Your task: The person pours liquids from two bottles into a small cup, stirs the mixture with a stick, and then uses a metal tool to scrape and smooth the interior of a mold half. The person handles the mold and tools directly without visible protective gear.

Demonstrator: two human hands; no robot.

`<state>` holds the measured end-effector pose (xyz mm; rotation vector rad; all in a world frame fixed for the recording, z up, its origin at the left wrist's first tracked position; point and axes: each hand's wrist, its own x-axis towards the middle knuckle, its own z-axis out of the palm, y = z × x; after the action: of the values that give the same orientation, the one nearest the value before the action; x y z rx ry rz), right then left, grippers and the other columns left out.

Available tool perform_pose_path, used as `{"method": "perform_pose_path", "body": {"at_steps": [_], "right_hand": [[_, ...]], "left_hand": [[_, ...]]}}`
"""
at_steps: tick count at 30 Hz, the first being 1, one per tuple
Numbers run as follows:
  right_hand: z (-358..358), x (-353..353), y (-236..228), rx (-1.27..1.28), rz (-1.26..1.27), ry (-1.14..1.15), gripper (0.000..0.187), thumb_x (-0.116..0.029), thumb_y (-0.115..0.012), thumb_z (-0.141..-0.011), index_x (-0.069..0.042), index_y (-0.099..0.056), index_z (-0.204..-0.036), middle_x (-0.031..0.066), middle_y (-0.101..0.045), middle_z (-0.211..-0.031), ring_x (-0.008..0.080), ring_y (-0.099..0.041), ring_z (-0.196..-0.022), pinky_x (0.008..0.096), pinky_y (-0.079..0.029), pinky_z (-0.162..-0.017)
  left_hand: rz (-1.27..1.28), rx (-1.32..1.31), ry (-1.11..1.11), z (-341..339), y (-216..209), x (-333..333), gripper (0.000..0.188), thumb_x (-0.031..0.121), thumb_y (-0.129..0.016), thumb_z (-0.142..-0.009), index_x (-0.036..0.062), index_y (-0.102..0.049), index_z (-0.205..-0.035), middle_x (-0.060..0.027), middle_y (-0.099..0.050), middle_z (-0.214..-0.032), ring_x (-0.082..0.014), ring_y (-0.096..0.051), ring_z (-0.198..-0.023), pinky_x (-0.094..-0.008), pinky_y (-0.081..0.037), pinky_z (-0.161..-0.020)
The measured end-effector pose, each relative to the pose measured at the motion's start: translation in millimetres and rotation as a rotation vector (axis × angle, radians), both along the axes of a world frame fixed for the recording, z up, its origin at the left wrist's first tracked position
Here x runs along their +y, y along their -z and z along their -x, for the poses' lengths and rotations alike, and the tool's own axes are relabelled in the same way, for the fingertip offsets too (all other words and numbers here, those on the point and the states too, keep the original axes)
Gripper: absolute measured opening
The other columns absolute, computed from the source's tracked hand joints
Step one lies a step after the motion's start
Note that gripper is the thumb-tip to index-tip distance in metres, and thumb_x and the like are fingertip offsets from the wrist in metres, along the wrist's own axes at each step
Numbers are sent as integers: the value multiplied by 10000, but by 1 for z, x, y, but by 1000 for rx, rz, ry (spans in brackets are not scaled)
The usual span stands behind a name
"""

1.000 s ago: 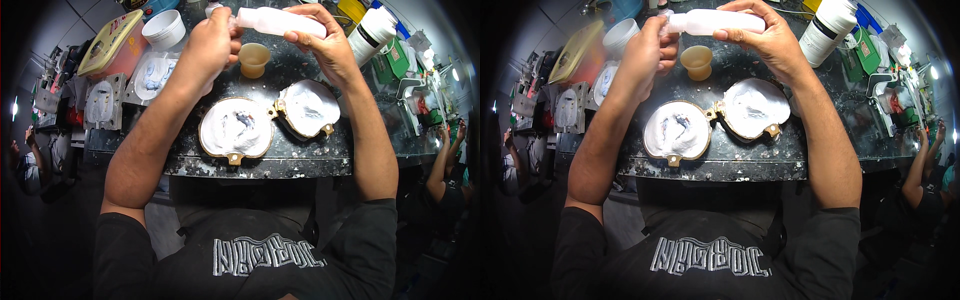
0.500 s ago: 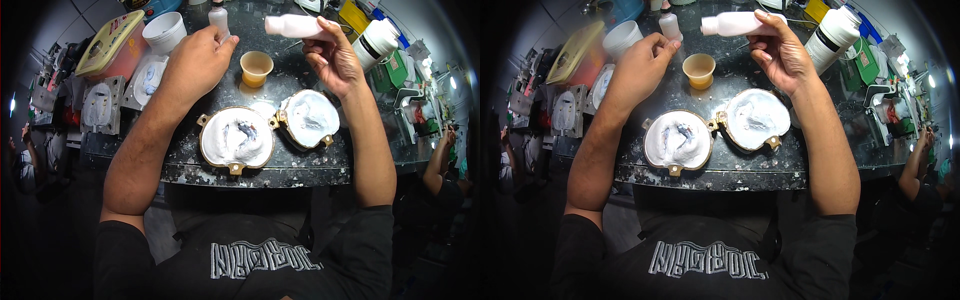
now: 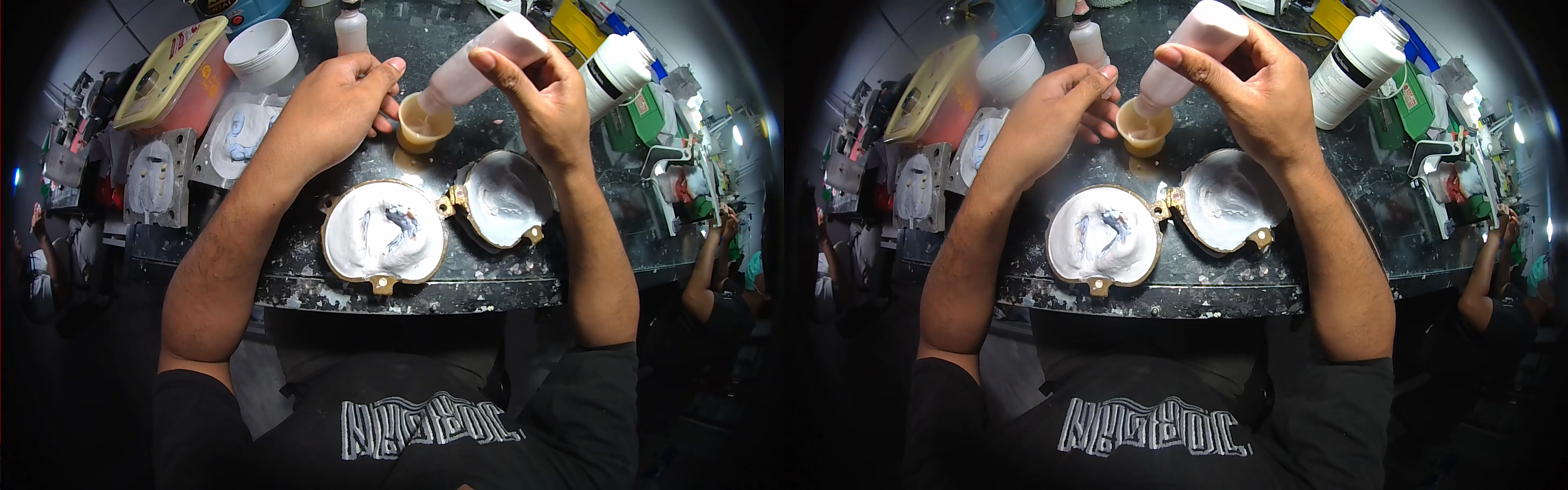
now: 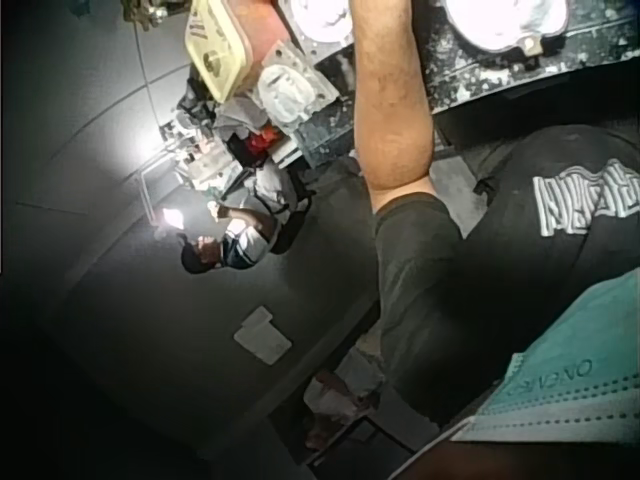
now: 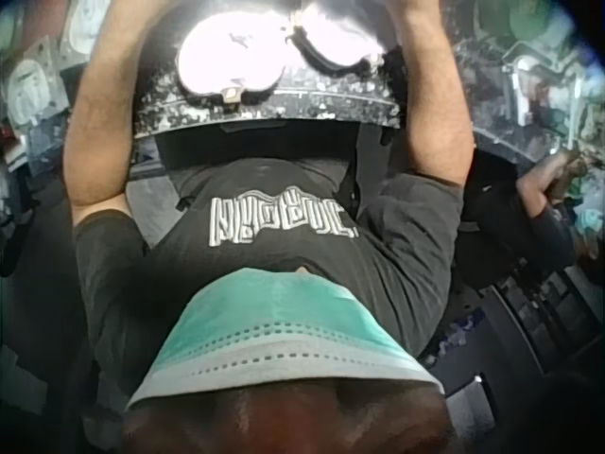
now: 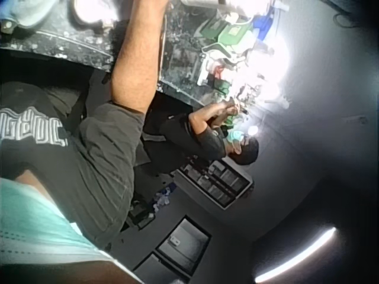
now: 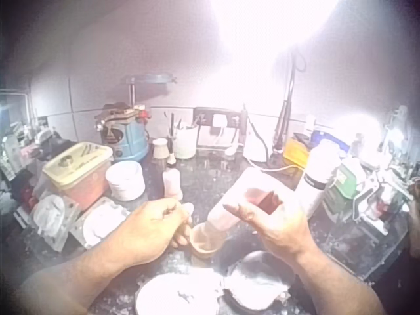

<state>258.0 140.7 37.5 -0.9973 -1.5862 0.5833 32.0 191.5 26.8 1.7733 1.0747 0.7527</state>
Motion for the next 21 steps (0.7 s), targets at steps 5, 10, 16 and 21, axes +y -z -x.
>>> {"method": "perform_pose_path", "body": {"at_steps": [5,10,16,21], "right_hand": [[1,-2,2,-96,-77,31,426,-271,-817,-886,14,-649,-1154,57,-706,-1014,124,-660,-947,268,-525,-856],[2,0,5,-123,-126,72,409,-360,-839,-834,-32,-716,-1045,64,-746,-958,158,-722,-915,290,-583,-812],[8,-2,4,-52,-116,26,416,-359,-848,-825,-31,-721,-1046,52,-748,-946,139,-720,-905,273,-580,-799],[9,-4,4,15,-56,26,418,-351,-870,-801,-31,-730,-1032,43,-748,-926,118,-716,-876,264,-575,-789]], "left_hand": [[19,50,-45,-3,-7,-12,387,367,-457,-1024,19,-615,-959,-39,-630,-757,-106,-595,-612,-253,-463,-578],[172,-113,-72,2,-5,-4,427,381,-336,-996,42,-561,-868,23,-450,-636,-77,-410,-519,-248,-371,-497],[303,-296,-72,4,-5,4,429,420,-326,-989,94,-493,-766,55,-364,-610,-58,-317,-504,-215,-271,-429],[311,-288,31,8,-8,3,453,487,-388,-980,98,-501,-776,42,-434,-646,-65,-414,-543,-227,-311,-455]]}}
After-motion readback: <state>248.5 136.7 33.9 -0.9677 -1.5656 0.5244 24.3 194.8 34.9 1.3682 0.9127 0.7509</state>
